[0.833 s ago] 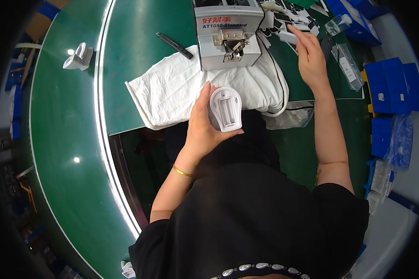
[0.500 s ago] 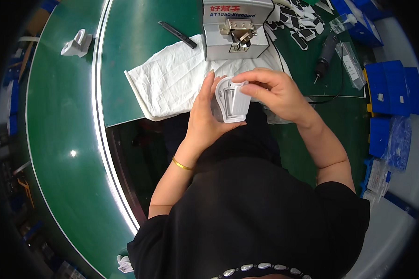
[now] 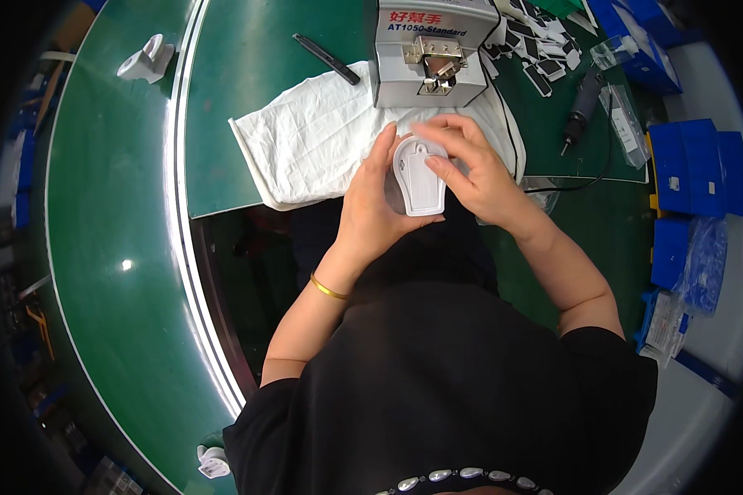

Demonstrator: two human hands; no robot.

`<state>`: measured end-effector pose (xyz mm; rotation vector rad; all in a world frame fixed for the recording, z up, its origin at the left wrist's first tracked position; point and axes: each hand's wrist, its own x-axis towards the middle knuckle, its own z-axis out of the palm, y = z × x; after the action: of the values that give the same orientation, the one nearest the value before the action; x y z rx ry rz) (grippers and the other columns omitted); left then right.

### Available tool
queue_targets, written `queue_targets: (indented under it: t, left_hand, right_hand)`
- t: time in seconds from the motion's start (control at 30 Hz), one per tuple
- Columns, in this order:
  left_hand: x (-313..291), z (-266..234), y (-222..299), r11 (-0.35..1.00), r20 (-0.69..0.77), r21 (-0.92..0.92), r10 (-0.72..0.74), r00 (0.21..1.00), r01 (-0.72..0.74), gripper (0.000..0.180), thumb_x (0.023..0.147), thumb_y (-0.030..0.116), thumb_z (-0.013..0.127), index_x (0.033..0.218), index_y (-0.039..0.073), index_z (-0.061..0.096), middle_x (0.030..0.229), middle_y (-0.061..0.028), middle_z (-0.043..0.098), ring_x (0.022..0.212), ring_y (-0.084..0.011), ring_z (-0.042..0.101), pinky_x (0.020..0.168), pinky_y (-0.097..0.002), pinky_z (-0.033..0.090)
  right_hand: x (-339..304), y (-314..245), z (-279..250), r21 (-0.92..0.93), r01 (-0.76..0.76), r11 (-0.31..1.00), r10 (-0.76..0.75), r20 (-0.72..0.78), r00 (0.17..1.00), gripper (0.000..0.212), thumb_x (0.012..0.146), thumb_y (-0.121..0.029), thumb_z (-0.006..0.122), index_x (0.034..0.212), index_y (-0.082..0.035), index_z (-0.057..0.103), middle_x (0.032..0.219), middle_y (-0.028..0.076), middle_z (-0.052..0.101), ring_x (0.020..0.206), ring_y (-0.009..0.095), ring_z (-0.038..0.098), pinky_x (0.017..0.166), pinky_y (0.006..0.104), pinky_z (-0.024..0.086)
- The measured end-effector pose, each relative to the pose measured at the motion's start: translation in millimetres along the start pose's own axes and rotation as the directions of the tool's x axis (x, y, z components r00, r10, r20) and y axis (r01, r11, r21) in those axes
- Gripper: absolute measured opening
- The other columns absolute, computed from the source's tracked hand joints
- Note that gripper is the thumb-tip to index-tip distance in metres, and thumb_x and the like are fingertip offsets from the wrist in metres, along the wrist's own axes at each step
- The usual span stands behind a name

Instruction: Assembling plastic casing components for electronics using an electric screwdriver and labels.

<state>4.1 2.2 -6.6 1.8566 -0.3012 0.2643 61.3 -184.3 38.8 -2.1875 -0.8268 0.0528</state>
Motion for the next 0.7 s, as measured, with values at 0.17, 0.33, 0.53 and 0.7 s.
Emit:
queue_targets:
  t: [0.17, 0.33, 0.53, 0.7]
  left_hand:
    - [-9, -5, 4, 0.983, 0.048, 0.141, 0.112, 0.993, -0.118, 0.131, 0.052, 0.018, 0.097, 0.156, 0.006, 0.017, 0.142, -0.0190, 0.052, 0.132, -0.0361, 0.050, 0.107, -0.0432, 0.043]
    - [-9, -12, 43, 0.699, 0.035, -0.694, -0.207, 0.978, 0.173, 0.098, 0.084, 0.005, 0.077, 0.157, 0.006, 0.011, 0.151, -0.0247, 0.039, 0.140, -0.0313, 0.040, 0.111, -0.0419, 0.038]
    - [-9, -18, 39, 0.818, 0.110, -0.550, -0.126, 0.986, 0.166, 0.082, 0.091, 0.000, 0.066, 0.156, 0.005, 0.017, 0.152, -0.0254, 0.036, 0.139, -0.0301, 0.041, 0.112, -0.0414, 0.037]
    - [-5, -9, 38, 0.867, 0.065, -0.474, -0.141, 0.988, 0.155, 0.079, 0.091, 0.002, 0.066, 0.155, 0.003, 0.020, 0.151, -0.0251, 0.037, 0.140, -0.0303, 0.040, 0.113, -0.0412, 0.035]
  right_hand:
    - [-7, 1, -6, 0.704, -0.466, 0.537, 0.317, 0.343, 0.884, 0.062, 0.096, -0.011, 0.064, 0.150, 0.002, 0.035, 0.131, 0.013, 0.055, 0.118, 0.018, 0.055, 0.100, 0.0317, 0.045]
    - [-15, -21, -10, 0.748, -0.405, 0.525, 0.252, 0.318, 0.914, 0.063, 0.096, -0.011, 0.064, 0.149, 0.004, 0.035, 0.133, 0.014, 0.054, 0.121, 0.019, 0.055, 0.104, 0.0328, 0.044]
    - [-24, -31, -2, 0.701, -0.272, 0.659, 0.207, 0.179, 0.962, 0.057, 0.097, -0.011, 0.062, 0.146, 0.005, 0.037, 0.131, 0.014, 0.055, 0.120, 0.019, 0.055, 0.103, 0.0334, 0.044]
    - [-22, -20, 0, 0.717, -0.283, 0.637, 0.244, 0.161, 0.956, 0.056, 0.098, -0.012, 0.062, 0.145, 0.005, 0.038, 0.130, 0.013, 0.056, 0.120, 0.018, 0.056, 0.103, 0.0330, 0.045]
